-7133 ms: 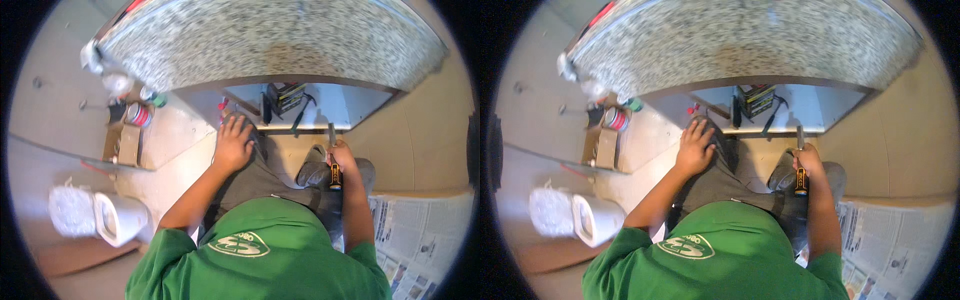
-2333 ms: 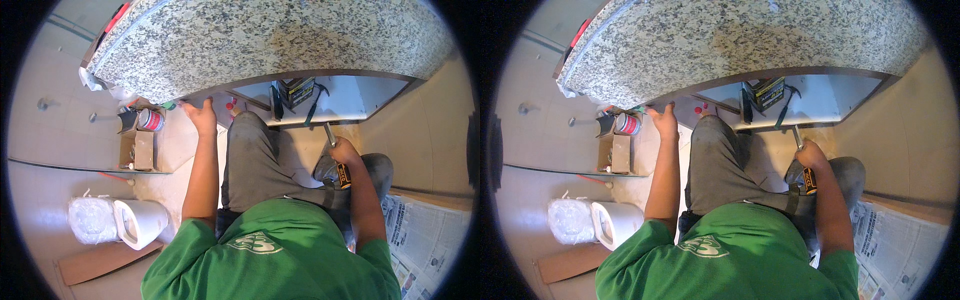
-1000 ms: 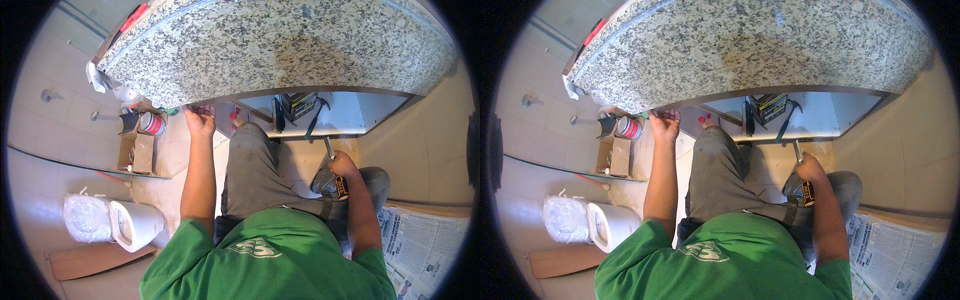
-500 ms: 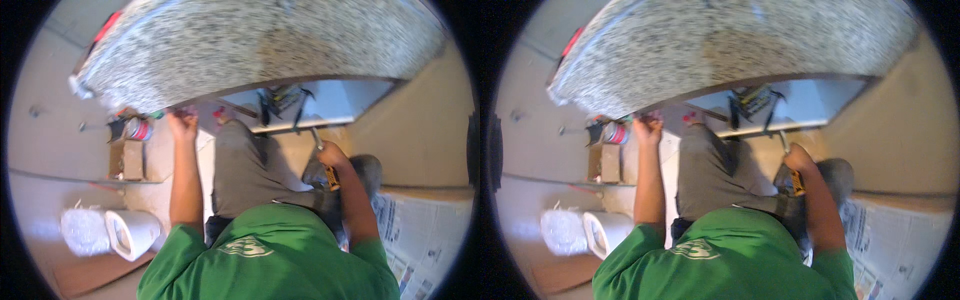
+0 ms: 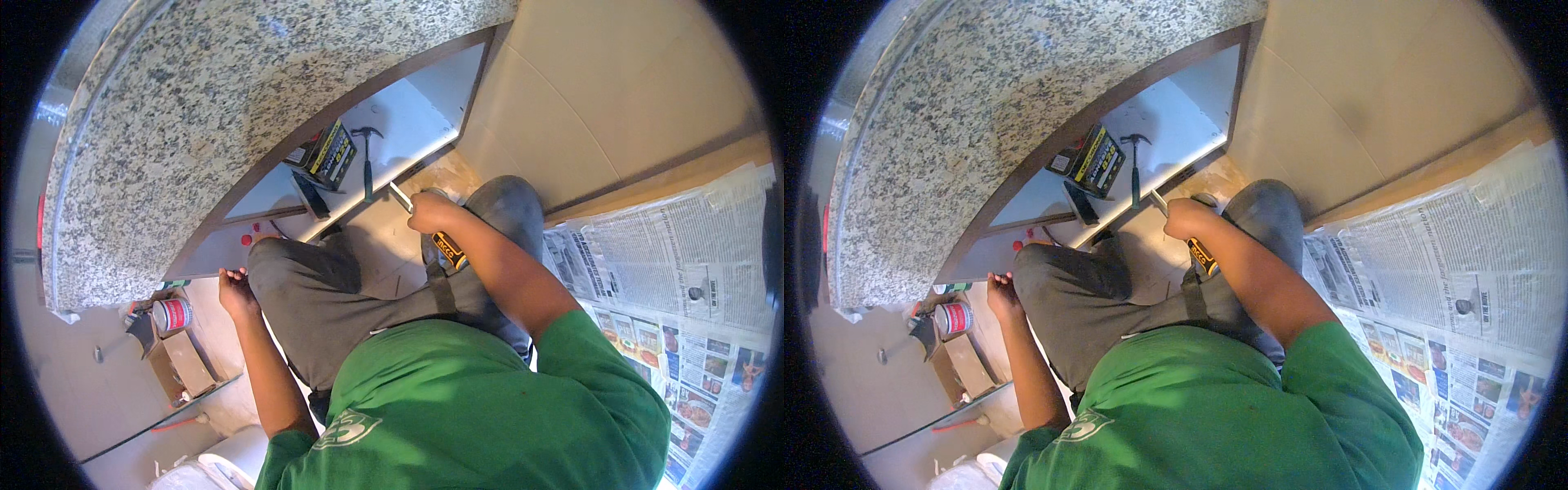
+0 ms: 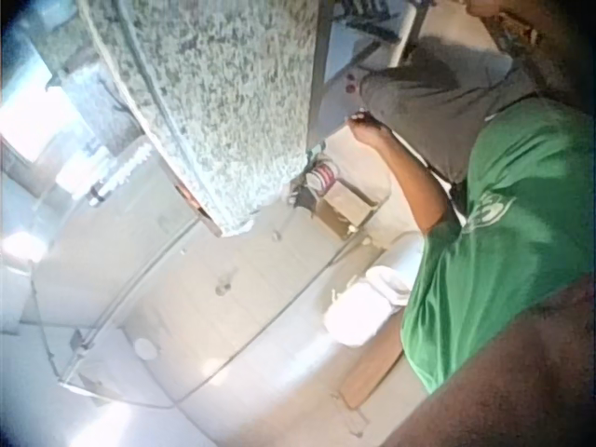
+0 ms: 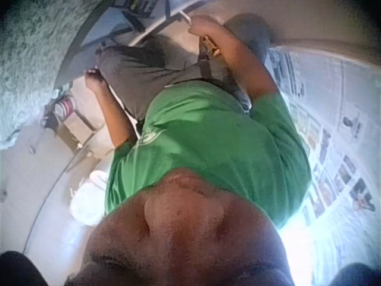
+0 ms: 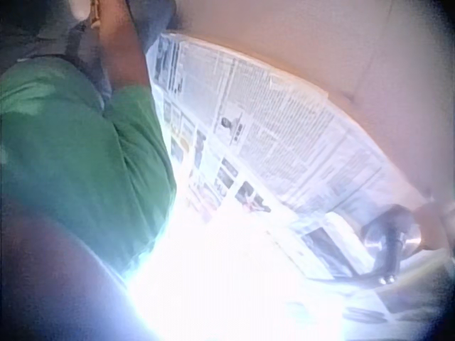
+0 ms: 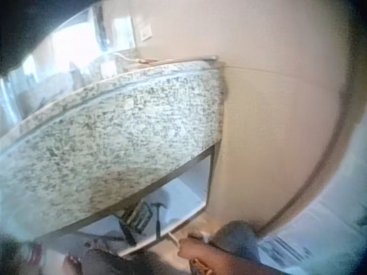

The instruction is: The person sits under a bathroom vanity and uses a hammer and screwdriver to install metal brackets and screws into the cabinet frame. They repeatedly position the brackets, tap them with the hammer, and tighten screws to secure the hardware.

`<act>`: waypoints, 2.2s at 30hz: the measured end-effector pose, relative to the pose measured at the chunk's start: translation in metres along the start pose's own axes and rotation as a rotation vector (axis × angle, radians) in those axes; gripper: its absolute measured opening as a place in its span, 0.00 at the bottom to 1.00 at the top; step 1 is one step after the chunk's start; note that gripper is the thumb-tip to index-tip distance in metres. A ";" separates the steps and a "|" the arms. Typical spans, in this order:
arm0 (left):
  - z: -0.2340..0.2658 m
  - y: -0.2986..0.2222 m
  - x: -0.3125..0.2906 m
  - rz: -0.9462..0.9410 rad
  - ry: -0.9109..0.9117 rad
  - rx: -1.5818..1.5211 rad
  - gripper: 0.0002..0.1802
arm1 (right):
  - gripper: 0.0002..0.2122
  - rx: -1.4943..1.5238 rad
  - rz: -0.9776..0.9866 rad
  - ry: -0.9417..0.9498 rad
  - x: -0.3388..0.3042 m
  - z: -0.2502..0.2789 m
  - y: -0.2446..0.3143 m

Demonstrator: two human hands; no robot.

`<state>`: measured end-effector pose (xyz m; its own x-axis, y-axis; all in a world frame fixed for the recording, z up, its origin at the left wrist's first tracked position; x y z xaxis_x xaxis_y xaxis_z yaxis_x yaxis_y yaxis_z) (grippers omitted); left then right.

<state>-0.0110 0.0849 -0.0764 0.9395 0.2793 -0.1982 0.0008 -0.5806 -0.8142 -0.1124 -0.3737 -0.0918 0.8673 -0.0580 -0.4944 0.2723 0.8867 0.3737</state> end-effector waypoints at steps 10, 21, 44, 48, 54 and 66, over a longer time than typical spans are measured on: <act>-0.009 0.000 -0.012 -0.183 0.019 0.345 0.09 | 0.17 0.018 -0.006 0.007 -0.005 0.006 0.007; -0.004 -0.003 -0.007 -0.158 0.077 0.365 0.09 | 0.14 0.006 -0.050 0.015 -0.001 0.004 0.005; -0.222 0.132 -0.095 0.333 0.930 0.435 0.17 | 0.11 1.389 0.092 -0.115 -0.078 0.049 0.039; -0.237 0.134 -0.104 0.644 0.893 0.330 0.17 | 0.15 1.325 0.208 -0.005 -0.099 0.041 0.047; -0.229 0.134 -0.086 0.664 0.891 0.155 0.14 | 0.17 1.314 0.187 0.090 -0.098 0.021 0.056; -0.220 0.113 -0.081 0.624 0.815 0.124 0.14 | 0.14 1.257 0.121 0.331 -0.111 0.015 0.040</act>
<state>-0.0115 -0.1715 -0.0321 0.7077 -0.6740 -0.2121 -0.5578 -0.3487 -0.7532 -0.1917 -0.3387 -0.0101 0.8196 0.2657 -0.5076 0.5574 -0.1653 0.8136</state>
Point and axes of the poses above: each hand's wrist, its own x-axis towards the middle knuckle, its own z-axis out of the back of the hand, y = z × x, the point moved 1 cm from there along x, towards the middle knuckle, and after that the axes turned 9 degrees about -x, right-handed, at the moved point
